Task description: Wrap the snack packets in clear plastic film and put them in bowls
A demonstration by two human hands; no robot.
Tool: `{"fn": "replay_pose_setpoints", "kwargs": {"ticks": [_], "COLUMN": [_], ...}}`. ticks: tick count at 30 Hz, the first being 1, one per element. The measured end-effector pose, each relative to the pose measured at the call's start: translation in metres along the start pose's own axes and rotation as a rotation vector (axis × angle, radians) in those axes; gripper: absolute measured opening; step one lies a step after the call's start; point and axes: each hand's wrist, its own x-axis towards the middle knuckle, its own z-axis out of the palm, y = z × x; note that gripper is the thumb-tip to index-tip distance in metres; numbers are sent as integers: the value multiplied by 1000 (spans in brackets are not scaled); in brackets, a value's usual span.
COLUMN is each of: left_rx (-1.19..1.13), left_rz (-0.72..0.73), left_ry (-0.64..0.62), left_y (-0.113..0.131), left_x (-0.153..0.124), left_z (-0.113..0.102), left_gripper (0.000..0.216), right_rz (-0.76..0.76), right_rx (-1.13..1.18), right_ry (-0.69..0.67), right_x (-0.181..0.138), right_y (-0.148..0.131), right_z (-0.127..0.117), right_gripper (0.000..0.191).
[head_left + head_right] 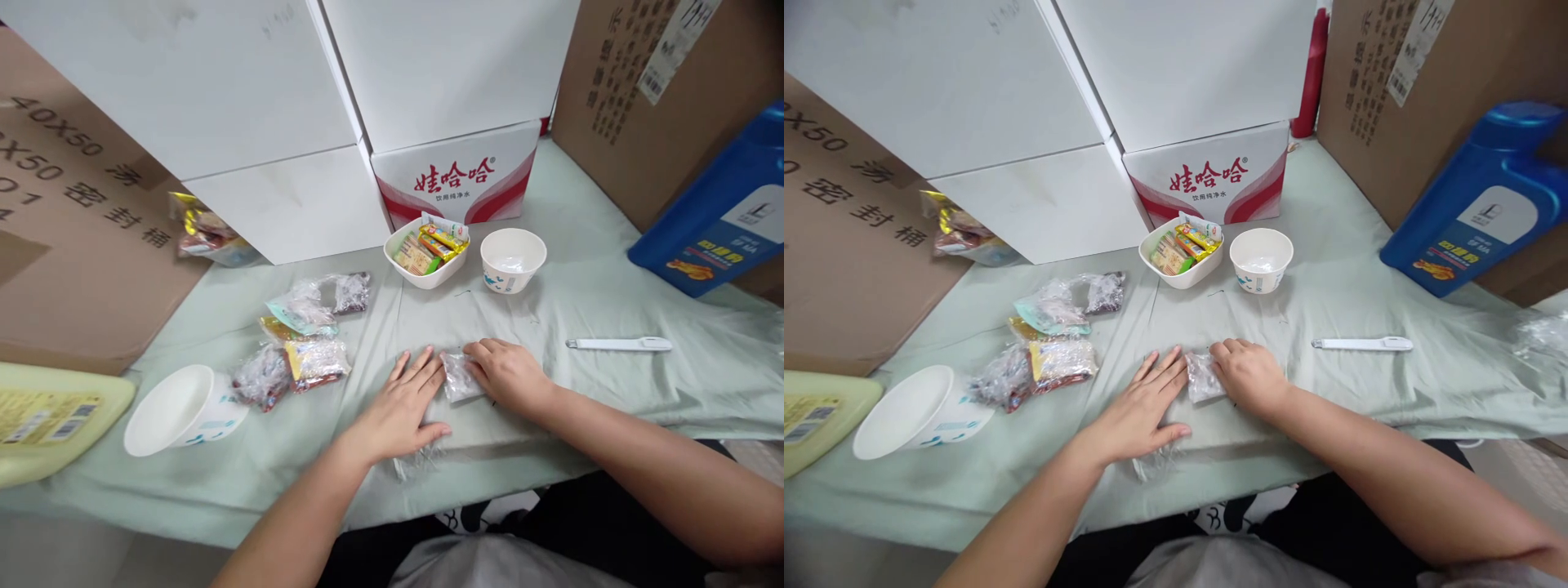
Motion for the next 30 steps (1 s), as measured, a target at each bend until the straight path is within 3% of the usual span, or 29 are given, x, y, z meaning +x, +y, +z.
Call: {"fn": "replay_pose_setpoints", "kwargs": {"ticks": [4,6,9,12,14,16,18,20,24,26,30], "left_rx": [-64,-88,-132,-186,-200,-211,-222,-214,-94,-72,-61], "left_rz": [19,94,189,172,169,174,162,101,-76,-13,153], "left_ry": [360,437,303,209,203,218,269,375,639,626,433], "left_y": [4,9,14,14,13,11,8,5,1,5,17], "left_x": [1,3,5,5,5,5,5,6,8,10,13], "left_z": [-3,-5,-5,-2,-1,-1,1,2,3,5,14], "left_gripper": [51,40,23,17,18,17,14,12,10,15,29], "right_rz": [-17,-29,17,103,3,-223,-385,-408,-350,-345,-230], "right_rx": [-36,-46,-79,-120,-65,31,86,92,97,108,84], "right_ry": [-17,-25,-24,92,172,142,19,-103,-182,-172,-106], "right_x": [0,1,4,5,1,-6,-13,-17,-18,-18,-19], "right_y": [-2,-1,6,18,22,19,12,5,-1,-2,2], "right_z": [5,5,-1,-10,-11,-5,6,16,25,25,8], "right_gripper": [17,19,21,24,30,40,62,83,84,85,83]}}
